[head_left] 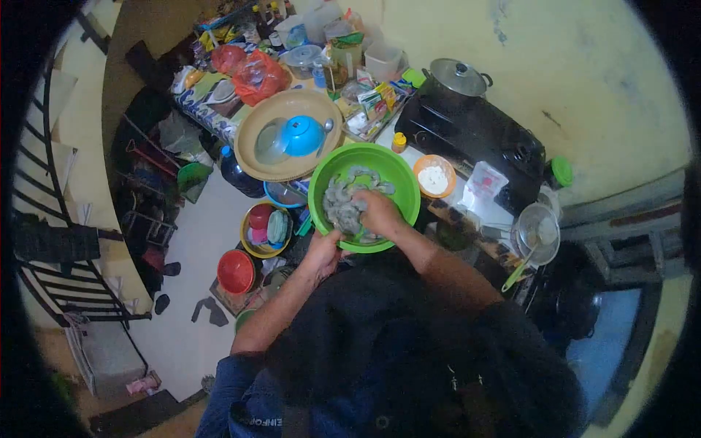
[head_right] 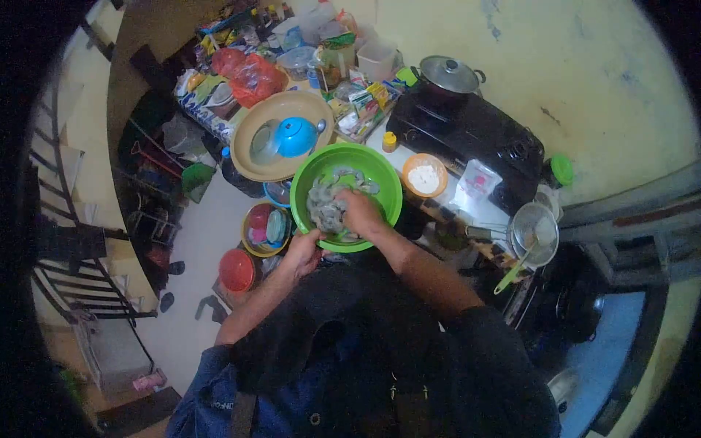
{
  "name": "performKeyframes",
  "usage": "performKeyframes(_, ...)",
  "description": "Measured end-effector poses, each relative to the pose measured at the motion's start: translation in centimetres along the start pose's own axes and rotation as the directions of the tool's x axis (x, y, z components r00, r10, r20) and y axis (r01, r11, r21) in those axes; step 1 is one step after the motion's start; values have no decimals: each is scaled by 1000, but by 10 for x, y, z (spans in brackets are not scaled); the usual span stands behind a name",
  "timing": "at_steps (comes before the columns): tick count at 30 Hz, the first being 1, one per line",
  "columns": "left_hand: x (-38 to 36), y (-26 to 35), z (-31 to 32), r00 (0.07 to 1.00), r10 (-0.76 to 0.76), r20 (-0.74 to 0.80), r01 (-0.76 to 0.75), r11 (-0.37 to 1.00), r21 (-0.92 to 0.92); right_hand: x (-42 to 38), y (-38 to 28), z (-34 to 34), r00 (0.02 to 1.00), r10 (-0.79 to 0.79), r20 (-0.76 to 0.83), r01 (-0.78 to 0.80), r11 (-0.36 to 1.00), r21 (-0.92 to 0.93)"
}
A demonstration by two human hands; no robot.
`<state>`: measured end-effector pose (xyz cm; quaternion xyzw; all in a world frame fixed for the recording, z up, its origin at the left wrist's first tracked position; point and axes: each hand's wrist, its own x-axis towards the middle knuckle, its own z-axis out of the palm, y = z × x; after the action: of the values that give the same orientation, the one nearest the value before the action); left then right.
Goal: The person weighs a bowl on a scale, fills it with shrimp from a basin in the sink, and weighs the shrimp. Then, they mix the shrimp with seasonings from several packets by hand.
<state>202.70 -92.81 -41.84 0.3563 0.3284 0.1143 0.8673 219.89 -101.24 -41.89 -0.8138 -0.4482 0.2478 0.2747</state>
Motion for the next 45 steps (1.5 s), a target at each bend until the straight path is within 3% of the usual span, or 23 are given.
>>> performKeyframes(1,-1,2,1,1000,-8,-4,8,1000,11,6,-1,-6,1000,-1,18,-1,993,114)
performKeyframes(4,4,-3,-2,1000,-15,-24,15,1000,-6,12,-12,-16,973,-103,-204,139,976,167)
performKeyframes(7,2,-6,0,999,-35,-24,37,997,71,1,-51,-10,943,-203,-262,109,937,-333)
performKeyframes(10,-8,-1,12,998,-11,-64,17,995,96,2,-52,-10,971,-209,-115,134,877,-461)
performKeyframes(12,-10,-1,15,996,-12,-92,19,997,77,16,-34,-7,988,-142,61,155,908,-389)
performKeyframes(15,-6,0,16,995,-33,-95,36,999,31,28,-28,-30,971,106,215,-28,941,-336)
performKeyframes(18,-13,7,20,997,-6,-75,4,1000,-27,17,-11,-52,989,-136,-63,112,949,-295)
performKeyframes(19,-13,7,18,998,5,-66,-7,999,-35,10,-5,-50,976,-187,-116,119,892,-436)
performKeyframes(23,-11,6,22,998,46,-34,-48,997,-63,-23,-44,-57,1000,-10,-1,8,871,-491)
performKeyframes(25,-10,5,25,997,64,-37,-66,994,-83,-23,-52,-52,993,83,85,-40,907,-420)
performKeyframes(28,-6,4,22,997,49,-63,-52,997,-57,7,-20,-28,983,88,162,-58,982,-182)
performKeyframes(31,-2,3,16,997,21,-74,-24,999,-45,19,-13,-31,997,74,21,-77,977,197)
performKeyframes(34,0,0,11,997,-23,-78,28,997,68,22,-36,-18,974,-171,-151,151,979,-137)
performKeyframes(36,-1,3,14,998,-19,-68,27,992,120,14,-55,-9,956,-224,-190,132,906,-401)
performKeyframes(38,-9,9,20,998,19,-56,-13,995,103,15,-57,-4,972,-215,-91,141,851,-506)
performKeyframes(40,-7,5,13,998,-2,-58,7,996,94,31,-47,2,981,-139,133,186,864,-468)
performKeyframes(43,14,-5,-7,1000,-14,-19,15,998,58,48,-23,-6,975,-50,218,93,977,-193)
performKeyframes(45,14,-5,-14,999,-23,-33,23,1000,11,36,-23,-30,983,-106,147,137,965,-225)
